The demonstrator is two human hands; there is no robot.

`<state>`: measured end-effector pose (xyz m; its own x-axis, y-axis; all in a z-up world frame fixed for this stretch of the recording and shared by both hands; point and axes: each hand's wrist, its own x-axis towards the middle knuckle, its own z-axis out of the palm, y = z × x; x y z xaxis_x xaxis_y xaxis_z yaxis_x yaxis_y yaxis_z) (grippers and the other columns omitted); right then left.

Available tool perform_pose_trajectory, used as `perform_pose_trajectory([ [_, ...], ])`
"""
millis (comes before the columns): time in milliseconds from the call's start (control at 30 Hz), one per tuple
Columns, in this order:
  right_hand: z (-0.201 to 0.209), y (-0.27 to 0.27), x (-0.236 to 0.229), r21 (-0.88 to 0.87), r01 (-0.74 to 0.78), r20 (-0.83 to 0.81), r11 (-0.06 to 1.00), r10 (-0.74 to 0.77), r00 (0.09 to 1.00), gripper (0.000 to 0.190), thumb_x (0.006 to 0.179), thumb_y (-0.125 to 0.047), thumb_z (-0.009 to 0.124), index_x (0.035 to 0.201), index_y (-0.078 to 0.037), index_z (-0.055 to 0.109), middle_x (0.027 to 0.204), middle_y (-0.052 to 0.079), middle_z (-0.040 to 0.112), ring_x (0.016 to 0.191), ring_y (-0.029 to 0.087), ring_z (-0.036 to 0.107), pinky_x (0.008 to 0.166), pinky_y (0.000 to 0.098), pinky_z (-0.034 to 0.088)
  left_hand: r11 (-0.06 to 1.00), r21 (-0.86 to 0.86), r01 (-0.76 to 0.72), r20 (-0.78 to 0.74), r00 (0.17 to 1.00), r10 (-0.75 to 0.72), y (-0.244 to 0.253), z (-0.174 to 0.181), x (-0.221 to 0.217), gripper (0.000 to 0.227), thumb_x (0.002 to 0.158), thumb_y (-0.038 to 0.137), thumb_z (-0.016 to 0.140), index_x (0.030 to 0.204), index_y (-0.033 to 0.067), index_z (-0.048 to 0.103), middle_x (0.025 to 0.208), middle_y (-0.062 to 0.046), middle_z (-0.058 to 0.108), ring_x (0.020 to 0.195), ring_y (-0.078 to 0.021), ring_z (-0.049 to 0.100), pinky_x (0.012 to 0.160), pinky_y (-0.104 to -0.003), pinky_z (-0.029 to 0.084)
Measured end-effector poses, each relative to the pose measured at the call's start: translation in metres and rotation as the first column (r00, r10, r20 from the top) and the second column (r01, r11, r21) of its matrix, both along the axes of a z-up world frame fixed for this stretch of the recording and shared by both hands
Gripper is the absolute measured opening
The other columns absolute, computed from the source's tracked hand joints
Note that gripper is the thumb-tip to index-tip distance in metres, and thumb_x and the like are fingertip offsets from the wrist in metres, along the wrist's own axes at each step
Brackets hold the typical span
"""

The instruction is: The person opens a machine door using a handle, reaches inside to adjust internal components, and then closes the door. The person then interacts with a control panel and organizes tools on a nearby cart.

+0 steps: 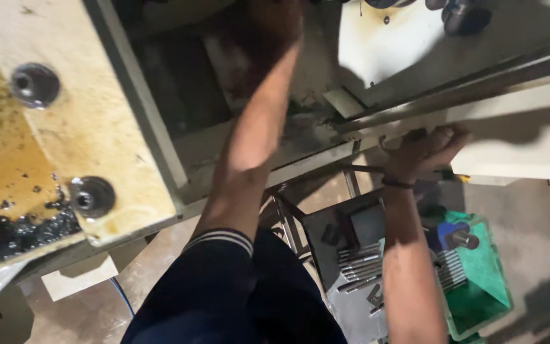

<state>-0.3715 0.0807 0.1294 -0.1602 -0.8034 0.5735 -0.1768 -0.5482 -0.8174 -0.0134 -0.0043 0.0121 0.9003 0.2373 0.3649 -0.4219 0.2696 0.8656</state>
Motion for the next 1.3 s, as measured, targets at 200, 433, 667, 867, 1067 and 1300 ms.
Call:
perform_pose_trajectory([
  [200, 0.005, 0.008, 0.004, 0.076, -0.195, 0.179, 0.978, 0.179, 0.967, 0.05, 0.109, -0.052, 0.051, 0.125, -0.005, 0.048, 0.103, 0.003, 0.046, 0.087, 0.013, 0.045, 0.071, 0.0277, 0.043, 0.999, 0.01, -0.037, -0.038, 0.999, 0.037, -0.024, 0.003, -0.005, 0.026, 0.091, 0.028, 0.071, 0.098, 0.0036, 0.063, 0.082, -0.012, 0.066, 0.074, -0.0261, 0.061, 0.071, -0.037, 0.051],
  [433, 0.005, 0.009, 0.0, 0.115, -0.188, 0.203, 0.975, 0.162, 0.966, 0.034, 0.112, -0.037, 0.052, 0.126, -0.006, 0.049, 0.108, 0.003, 0.046, 0.096, 0.014, 0.047, 0.081, 0.029, 0.048, 0.989, 0.097, -0.116, 0.039, 0.993, 0.113, -0.022, -0.008, -0.001, 0.026, 0.09, 0.029, 0.072, 0.096, 0.0048, 0.063, 0.082, -0.013, 0.067, 0.075, -0.0296, 0.063, 0.072, -0.039, 0.052],
  [667, 0.018, 0.017, 0.004, 0.197, -0.126, 0.172, 0.972, 0.092, 0.981, 0.025, 0.107, -0.032, 0.049, 0.11, -0.007, 0.05, 0.097, 0.001, 0.044, 0.086, 0.014, 0.043, 0.071, 0.0293, 0.042, 0.992, 0.124, -0.012, -0.002, 1.0, 0.012, 0.04, -0.009, 0.036, 0.027, 0.092, 0.027, 0.074, 0.102, 0.0043, 0.064, 0.09, -0.013, 0.068, 0.084, -0.0299, 0.065, 0.078, -0.04, 0.053],
  [867, 0.018, 0.028, 0.012, 0.214, -0.16, 0.237, 0.964, 0.108, 0.965, 0.023, 0.104, -0.031, 0.049, 0.113, -0.01, 0.049, 0.098, -0.001, 0.044, 0.088, 0.011, 0.042, 0.07, 0.0273, 0.039, 0.964, 0.252, 0.089, -0.037, 0.996, -0.083, 0.074, -0.023, 0.106, 0.028, 0.093, 0.025, 0.075, 0.108, 0.0039, 0.065, 0.098, -0.013, 0.069, 0.091, -0.0301, 0.066, 0.084, -0.041, 0.054],
  [1067, 0.016, 0.052, 0.02, 0.243, -0.13, 0.19, 0.961, 0.085, 0.978, 0.022, 0.112, -0.029, 0.047, 0.109, -0.008, 0.044, 0.098, 0.002, 0.04, 0.088, 0.014, 0.038, 0.071, 0.0296, 0.034, 0.923, 0.344, 0.173, -0.066, 0.985, -0.16, 0.081, -0.031, 0.101, 0.03, 0.094, 0.023, 0.077, 0.113, 0.0034, 0.065, 0.105, -0.014, 0.07, 0.099, -0.0303, 0.067, 0.089, -0.042, 0.054],
  [1300, 0.006, 0.065, 0.02, 0.194, 0.017, -0.09, 0.981, 0.001, 0.996, 0.04, 0.112, -0.024, 0.048, 0.142, 0.001, 0.045, 0.134, 0.017, 0.055, 0.117, 0.023, 0.054, 0.108, 0.0396, 0.045, 0.843, 0.438, 0.312, -0.083, 0.948, -0.308, 0.173, 0.02, 0.033, 0.033, 0.095, 0.02, 0.079, 0.12, 0.0029, 0.066, 0.113, -0.014, 0.071, 0.107, -0.0305, 0.069, 0.096, -0.043, 0.055],
])
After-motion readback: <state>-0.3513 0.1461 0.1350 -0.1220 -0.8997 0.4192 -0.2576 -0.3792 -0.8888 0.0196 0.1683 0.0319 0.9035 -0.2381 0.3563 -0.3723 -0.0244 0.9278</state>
